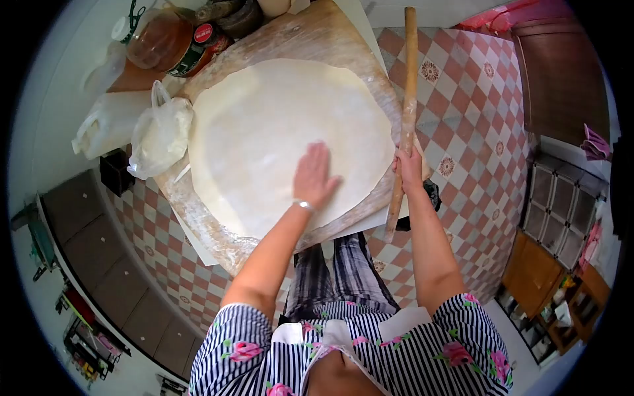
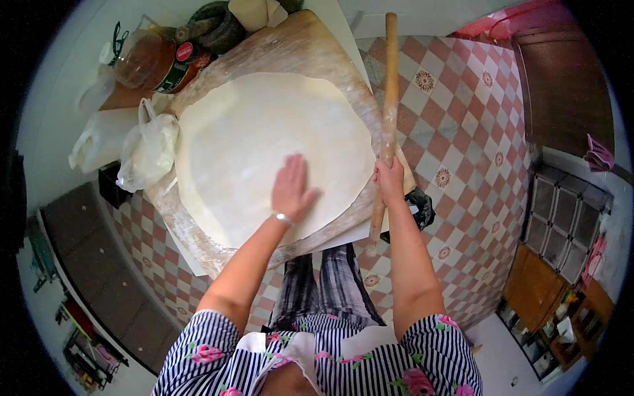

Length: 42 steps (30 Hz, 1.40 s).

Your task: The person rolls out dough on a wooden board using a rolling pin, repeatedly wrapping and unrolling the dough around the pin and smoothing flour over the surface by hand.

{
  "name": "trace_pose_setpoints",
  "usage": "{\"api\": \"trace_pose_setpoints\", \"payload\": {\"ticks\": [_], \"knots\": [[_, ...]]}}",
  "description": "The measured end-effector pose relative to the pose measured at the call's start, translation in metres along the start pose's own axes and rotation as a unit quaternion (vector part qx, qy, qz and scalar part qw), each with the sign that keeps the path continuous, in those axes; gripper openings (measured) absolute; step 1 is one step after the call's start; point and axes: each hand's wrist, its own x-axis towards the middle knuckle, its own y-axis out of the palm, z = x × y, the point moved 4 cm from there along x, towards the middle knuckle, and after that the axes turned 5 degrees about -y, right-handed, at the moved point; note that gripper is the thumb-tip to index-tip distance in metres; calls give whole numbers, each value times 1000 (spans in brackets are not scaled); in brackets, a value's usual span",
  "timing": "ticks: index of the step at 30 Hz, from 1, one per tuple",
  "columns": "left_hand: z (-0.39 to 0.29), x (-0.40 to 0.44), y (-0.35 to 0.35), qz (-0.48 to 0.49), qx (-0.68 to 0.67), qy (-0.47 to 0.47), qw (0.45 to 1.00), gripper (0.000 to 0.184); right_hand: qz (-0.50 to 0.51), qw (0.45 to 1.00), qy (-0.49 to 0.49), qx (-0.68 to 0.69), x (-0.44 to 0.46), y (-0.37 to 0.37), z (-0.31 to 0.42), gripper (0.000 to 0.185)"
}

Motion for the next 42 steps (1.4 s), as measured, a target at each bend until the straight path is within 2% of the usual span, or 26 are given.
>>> {"api": "trace_pose_setpoints", "payload": {"ticks": [1,4,7,10,12,13,14,15,17,20,21,22,24,26,28,30,31,32,33,35,38,41,42], "knots": [[-14,12,12,41,12,12,999,80,-4,1000,10,10,0,0,2,21],[-24,55,15,-30,37,14,999,83,12,1000,21,6,4,1,0,24],[-28,61,14,-32,45,-14,998,82,67,997,35,31,9,-2,-7,27],[-28,10,30,29,45,-32,998,83,70,997,24,25,8,-2,-6,29],[-25,-29,33,105,65,-42,991,82,55,998,41,-4,5,-1,-7,30],[-19,-48,36,118,55,-36,991,81,57,997,52,30,5,-3,-14,31],[-11,-65,34,117,38,-28,992,79,80,996,15,35,14,-6,-35,32],[-15,-72,20,149,42,-25,988,79,79,996,19,32,10,-2,-26,31],[-5,-78,-1,99,6,-1,995,70,114,991,19,68,14,-2,-24,33],[58,-56,-67,-120,-15,-72,990,61,118,990,32,73,13,-3,-19,35],[81,-53,-121,-197,-77,-153,965,49,118,990,30,70,2,7,-17,35],[111,-45,-152,-290,-74,-170,939,44,118,990,30,69,2,8,-15,35],[163,-28,-213,-366,-7,-218,905,39,117,991,10,58,1,6,-15,36],[214,-11,-253,-402,4,-277,873,33,112,992,-1,63,5,8,-15,37],[251,5,-282,-346,18,-388,854,31,100,992,0,83,0,7,-14,39],[305,25,-287,-280,64,-444,849,30,92,994,-7,65,-1,4,-14,39],[345,32,-279,-253,67,-431,863,29,86,995,-12,57,1,4,-14,39],[369,39,-275,-132,160,-425,881,29,84,995,-15,58,3,3,-17,38],[421,50,-256,-27,232,-442,866,29,83,995,-17,57,5,1,-20,37],[419,54,-251,-2,201,-524,827,30,74,996,-21,52,6,-4,-21,36],[359,57,-269,-94,185,-493,845,34,59,997,-27,47,7,-3,-19,36],[396,68,-253,-130,173,-476,852,36,44,998,-34,41,10,-7,-21,35],[389,70,-255,-144,155,-454,866,37,39,998,-40,40,13,-14,-22,35]]}}
